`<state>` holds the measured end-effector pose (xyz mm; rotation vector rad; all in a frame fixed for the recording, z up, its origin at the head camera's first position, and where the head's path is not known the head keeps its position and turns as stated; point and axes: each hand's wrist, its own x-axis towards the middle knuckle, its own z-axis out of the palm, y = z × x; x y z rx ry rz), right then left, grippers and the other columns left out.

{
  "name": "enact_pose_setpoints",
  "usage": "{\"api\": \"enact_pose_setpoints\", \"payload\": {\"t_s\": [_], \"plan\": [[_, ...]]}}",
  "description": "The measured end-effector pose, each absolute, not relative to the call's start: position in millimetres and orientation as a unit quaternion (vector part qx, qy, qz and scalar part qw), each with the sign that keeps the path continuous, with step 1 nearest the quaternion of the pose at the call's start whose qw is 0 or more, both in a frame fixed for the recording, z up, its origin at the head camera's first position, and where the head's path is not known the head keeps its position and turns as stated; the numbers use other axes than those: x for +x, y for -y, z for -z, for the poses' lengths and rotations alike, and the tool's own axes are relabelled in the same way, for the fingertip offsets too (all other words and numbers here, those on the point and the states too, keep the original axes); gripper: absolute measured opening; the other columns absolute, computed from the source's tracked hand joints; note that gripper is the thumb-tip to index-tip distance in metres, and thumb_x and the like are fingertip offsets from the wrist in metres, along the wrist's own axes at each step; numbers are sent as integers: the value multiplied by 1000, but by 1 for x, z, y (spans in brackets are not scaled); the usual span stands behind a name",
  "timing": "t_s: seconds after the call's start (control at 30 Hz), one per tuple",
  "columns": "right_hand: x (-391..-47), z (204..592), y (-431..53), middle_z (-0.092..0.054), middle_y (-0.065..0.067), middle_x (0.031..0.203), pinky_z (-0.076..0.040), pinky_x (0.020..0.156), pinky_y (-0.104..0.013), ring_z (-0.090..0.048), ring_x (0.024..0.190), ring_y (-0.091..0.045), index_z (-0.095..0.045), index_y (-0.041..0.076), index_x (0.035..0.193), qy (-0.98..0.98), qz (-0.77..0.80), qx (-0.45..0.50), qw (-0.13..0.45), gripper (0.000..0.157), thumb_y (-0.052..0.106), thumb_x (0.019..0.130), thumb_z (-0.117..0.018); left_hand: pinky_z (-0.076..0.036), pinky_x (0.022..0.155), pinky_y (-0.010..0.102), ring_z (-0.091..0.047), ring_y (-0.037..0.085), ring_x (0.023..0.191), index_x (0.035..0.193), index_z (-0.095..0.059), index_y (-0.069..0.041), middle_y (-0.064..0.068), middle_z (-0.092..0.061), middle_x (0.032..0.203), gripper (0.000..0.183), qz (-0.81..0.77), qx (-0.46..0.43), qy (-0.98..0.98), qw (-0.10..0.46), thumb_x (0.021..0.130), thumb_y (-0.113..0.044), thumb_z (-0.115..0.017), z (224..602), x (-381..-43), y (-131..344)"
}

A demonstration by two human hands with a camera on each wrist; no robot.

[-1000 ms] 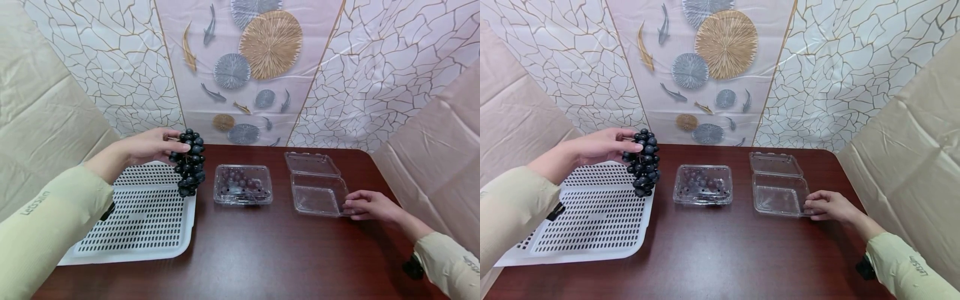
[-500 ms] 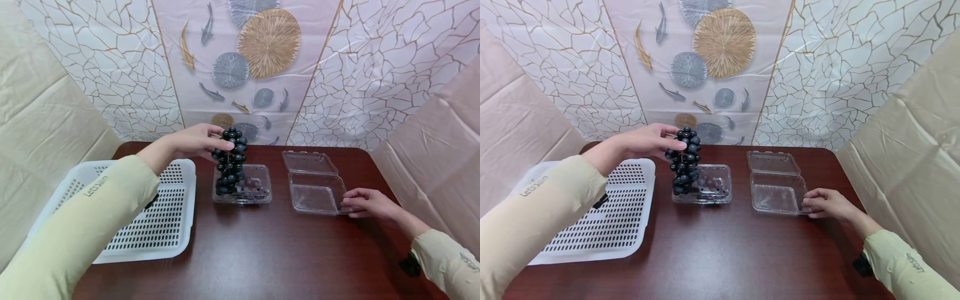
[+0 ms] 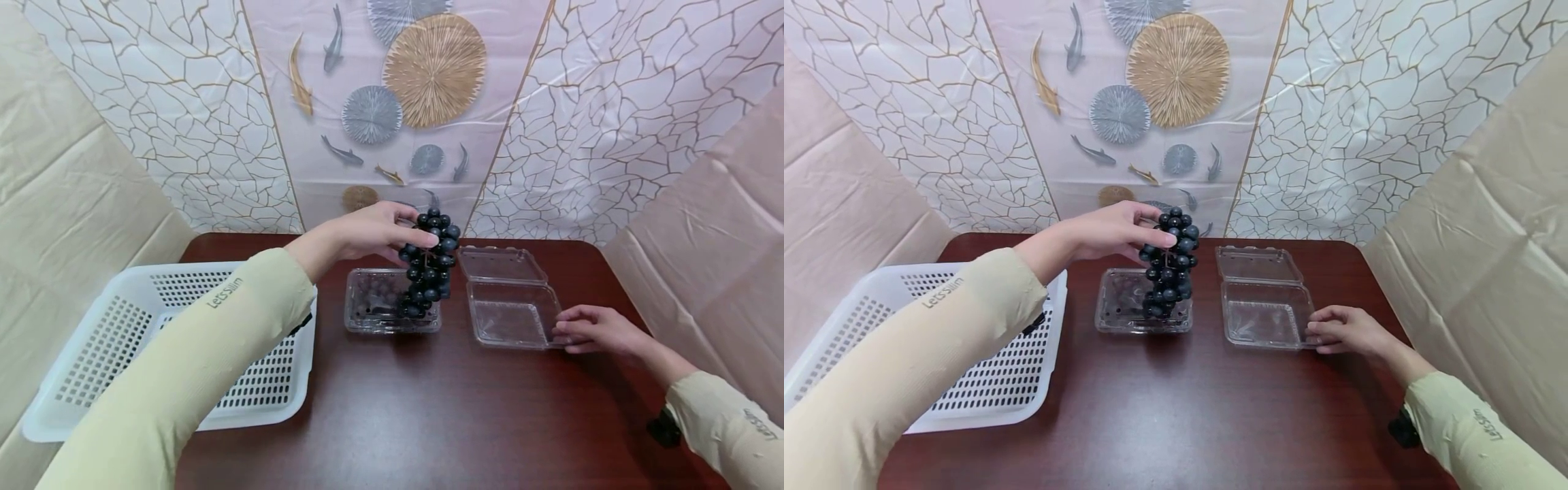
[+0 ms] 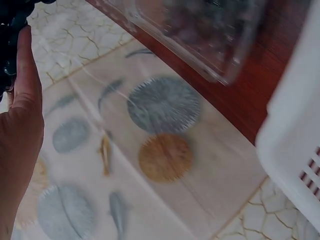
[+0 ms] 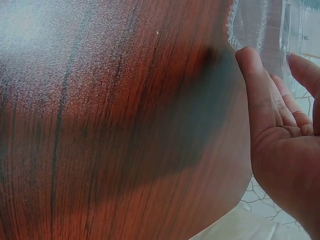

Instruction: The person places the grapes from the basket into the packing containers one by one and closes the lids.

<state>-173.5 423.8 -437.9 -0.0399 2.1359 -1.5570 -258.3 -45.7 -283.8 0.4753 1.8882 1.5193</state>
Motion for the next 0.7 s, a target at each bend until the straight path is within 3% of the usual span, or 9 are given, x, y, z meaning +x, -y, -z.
{"api": "enact_pose_setpoints", "payload": {"t_s": [0.1, 0.2, 0.27, 0.43, 0.6, 0.7], "plan": [[-174, 437, -424, -78, -10, 117, -66, 85, -40, -78, 100, -16, -53, -13, 130, -783, 571, -13, 247, 28, 7, 110, -58, -62, 97, 49, -50, 14, 76, 165, -31, 0, 15, -60, 140, 78, -583, 193, -715, 332, 102, -15, -73, 282, -259, 30], [-174, 436, -425, -78, -7, 117, -66, 85, -40, -78, 101, -16, -55, -10, 129, -778, 576, -19, 250, 24, 5, 111, -56, -62, 97, 48, -62, 15, 84, 162, -35, 1, 14, -65, 131, 75, -585, 200, -712, 334, 101, -16, -75, 281, -259, 16], [-174, 436, -426, -78, -7, 116, -66, 85, -39, -78, 101, -16, -56, -10, 128, -774, 579, -24, 253, 22, 4, 111, -55, -63, 94, 45, -70, 22, 102, 161, -37, 0, 16, -63, 138, 74, -581, 205, -715, 330, 101, -18, -76, 281, -260, 6], [-173, 437, -424, -78, -9, 118, -66, 86, -41, -78, 100, -15, -52, -14, 132, -782, 570, -16, 252, 31, 7, 111, -58, -64, 88, 37, -66, 29, 126, 163, -39, -3, 19, -50, 158, 78, -560, 215, -739, 306, 99, -25, -78, 284, -262, -15], [-173, 435, -422, -77, -13, 121, -66, 87, -43, -78, 101, -15, -48, -17, 135, -789, 559, -13, 253, 38, 9, 111, -59, -65, 86, 39, -62, 26, 132, 158, -45, -3, 20, -51, 158, 74, -550, 225, -755, 279, 97, -25, -80, 292, -263, -36], [-174, 435, -421, -77, -14, 122, -66, 87, -43, -78, 101, -15, -47, -18, 136, -788, 561, -15, 254, 38, 9, 111, -59, -64, 85, 38, -65, 24, 124, 152, -51, -3, 17, -58, 150, 68, -531, 239, -770, 261, 97, -27, -82, 297, -263, -48]]}}
